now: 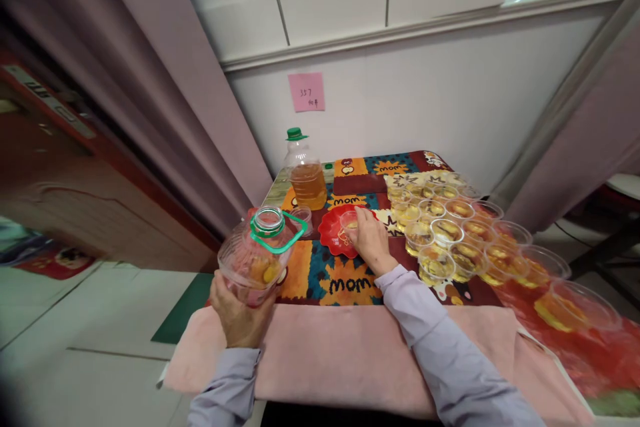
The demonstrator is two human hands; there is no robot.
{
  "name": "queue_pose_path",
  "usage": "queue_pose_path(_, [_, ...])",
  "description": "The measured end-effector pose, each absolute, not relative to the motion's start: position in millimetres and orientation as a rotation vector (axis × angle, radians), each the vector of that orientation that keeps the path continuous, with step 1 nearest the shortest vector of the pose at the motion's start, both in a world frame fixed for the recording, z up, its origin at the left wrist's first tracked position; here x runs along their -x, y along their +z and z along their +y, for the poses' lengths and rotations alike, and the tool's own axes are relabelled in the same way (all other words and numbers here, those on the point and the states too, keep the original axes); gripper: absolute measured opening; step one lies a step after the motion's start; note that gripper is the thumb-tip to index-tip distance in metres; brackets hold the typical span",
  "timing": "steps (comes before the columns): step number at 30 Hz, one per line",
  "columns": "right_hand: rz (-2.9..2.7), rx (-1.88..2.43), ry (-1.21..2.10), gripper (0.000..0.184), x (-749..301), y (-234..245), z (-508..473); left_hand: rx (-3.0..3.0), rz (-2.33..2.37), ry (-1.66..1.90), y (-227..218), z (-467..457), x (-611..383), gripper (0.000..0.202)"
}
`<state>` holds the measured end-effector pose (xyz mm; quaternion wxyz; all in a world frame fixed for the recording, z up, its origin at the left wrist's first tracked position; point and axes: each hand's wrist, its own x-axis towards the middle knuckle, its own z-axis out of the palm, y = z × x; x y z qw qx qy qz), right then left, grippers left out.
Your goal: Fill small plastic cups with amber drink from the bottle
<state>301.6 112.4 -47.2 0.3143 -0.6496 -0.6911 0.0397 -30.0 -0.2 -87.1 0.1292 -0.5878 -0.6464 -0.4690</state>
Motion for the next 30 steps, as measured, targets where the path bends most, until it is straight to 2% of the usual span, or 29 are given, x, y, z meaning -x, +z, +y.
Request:
queue_pose_path(7, [-1.542,1.352,0.168,0.08,-280.4,-49.5,92.9,1.685,-1.846,-1.319,-85.9,-2.2,28.5,0.132])
queue_pose_path(9, [-1.463,1.136,0.378,0.079,-257.6,-42.6,73.1,1.676,-1.846,-1.298,-86.1,-2.5,28.2,0.133])
queue_pose_path(14, [-1.243,0.66,1.139,0.083,-196.6,-2.6,44.7,1.73,-1.732,-1.17,-89.6,-2.2,27.9,0.129])
queue_pose_path(19, [-1.009,0.548,1.26,0.065,-178.6,34.4,60.4,1.76,-1.732,-1.145,-83.2,-7.7,25.9,0.128])
queue_pose_path(21, [-0.985,0.547,1.283,0.052,-181.4,38.1,67.5,1.767,-1.859,-1.329,-74.9,-12.3,25.0,0.134])
queue_pose_path(23, [-0.997,0.585,1.292,0.043,-184.8,36.0,72.8,1.627,-2.054,-1.703,-65.6,-15.4,24.0,0.135])
queue_pose_path(25, [-0.987,0.626,1.28,0.042,-186.4,31.2,76.6,1.363,-2.217,-2.05,-57.3,-14.6,22.3,0.121])
queue_pose_path(27, [-0.949,0.646,1.285,0.045,-185.5,26.4,79.0,1.232,-2.325,-2.221,-51.1,-9.9,19.1,0.099])
queue_pose_path(30, [-0.879,0.685,1.335,0.05,-183.0,23.1,79.8,1.243,-2.514,-2.488,-44.1,-1.1,9.8,0.095])
